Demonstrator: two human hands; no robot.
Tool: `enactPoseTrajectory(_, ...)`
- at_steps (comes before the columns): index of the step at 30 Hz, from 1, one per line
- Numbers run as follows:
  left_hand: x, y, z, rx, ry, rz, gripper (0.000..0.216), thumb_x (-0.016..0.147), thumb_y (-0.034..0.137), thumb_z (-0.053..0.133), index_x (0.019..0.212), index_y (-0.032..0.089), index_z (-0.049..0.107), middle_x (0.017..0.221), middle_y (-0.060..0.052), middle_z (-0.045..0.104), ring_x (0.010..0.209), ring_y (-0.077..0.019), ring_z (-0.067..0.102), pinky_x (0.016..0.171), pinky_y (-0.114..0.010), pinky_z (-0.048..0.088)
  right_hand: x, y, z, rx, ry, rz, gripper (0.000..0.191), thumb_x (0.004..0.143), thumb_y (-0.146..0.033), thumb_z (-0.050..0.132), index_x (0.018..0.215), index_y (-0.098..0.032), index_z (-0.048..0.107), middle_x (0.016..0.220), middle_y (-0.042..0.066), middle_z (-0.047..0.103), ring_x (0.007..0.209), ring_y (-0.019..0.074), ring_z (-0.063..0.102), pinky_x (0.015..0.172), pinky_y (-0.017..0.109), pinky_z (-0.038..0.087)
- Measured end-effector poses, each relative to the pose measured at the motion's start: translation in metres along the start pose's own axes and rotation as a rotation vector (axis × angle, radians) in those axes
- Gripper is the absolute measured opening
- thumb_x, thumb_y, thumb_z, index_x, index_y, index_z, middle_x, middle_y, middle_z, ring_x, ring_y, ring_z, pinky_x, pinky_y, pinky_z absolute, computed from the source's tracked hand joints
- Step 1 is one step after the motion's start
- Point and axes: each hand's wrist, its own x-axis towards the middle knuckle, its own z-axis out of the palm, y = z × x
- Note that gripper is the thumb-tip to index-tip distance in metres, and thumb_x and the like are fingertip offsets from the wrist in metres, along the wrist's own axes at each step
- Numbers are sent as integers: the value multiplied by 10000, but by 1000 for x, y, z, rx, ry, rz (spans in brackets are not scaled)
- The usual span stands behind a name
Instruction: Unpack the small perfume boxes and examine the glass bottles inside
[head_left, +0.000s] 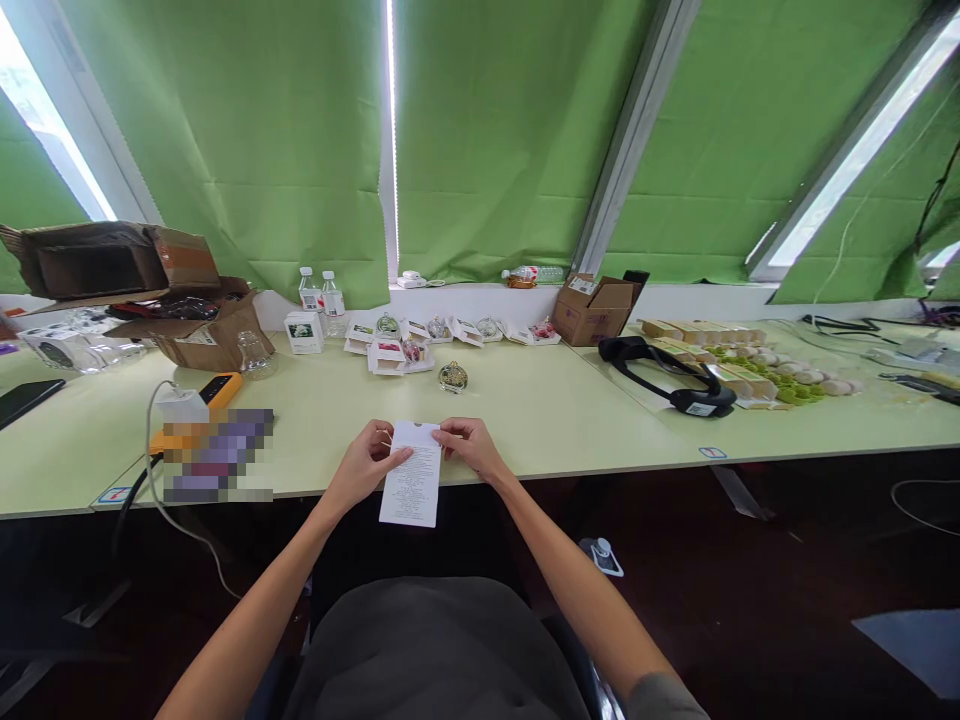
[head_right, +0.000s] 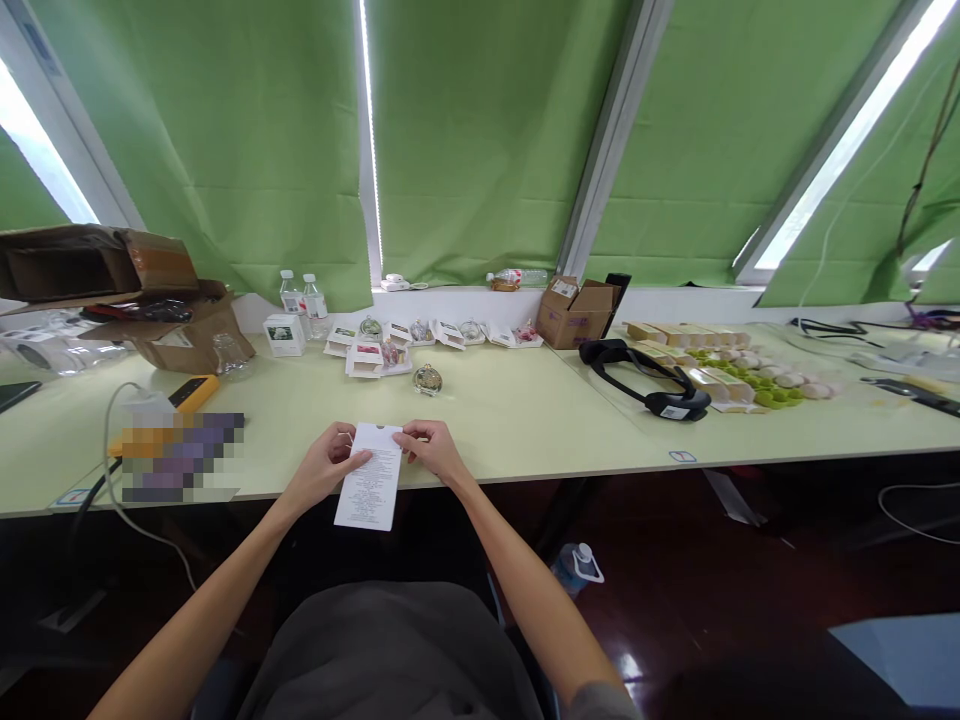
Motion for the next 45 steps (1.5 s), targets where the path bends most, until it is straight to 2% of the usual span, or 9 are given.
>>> enactPoseTrajectory(12, -1, 1, 1, -4, 21, 4, 347, 786, 462, 639, 956, 209, 474, 807, -13, 634, 693, -169, 644, 561, -255, 488, -1, 3, -1, -37, -43, 4, 333, 713, -485, 701, 793, -163, 735, 741, 43, 682, 626, 149, 585, 541, 263, 488)
enactPoseTrajectory(32, 1, -5, 0, 19, 16, 7, 372, 810, 444, 622, 1065, 206, 491, 825, -21, 635, 737, -184, 653, 605, -273, 502, 0, 5, -1, -26, -54, -9, 304, 731, -460, 697, 809, -168, 735, 747, 38, 673, 639, 148, 574, 547, 253, 481)
enactPoseTrajectory(45, -1, 1, 1, 35, 34, 6, 394, 801, 471, 615, 1071, 201, 514, 824, -26, 656, 735, -187, 664, 607, -274, 507, 1, 8, -2, -46, -62, -16, 328, 741, -475, 684, 818, -160, 732, 741, 46, 671, 642, 155, 578, 552, 260, 492)
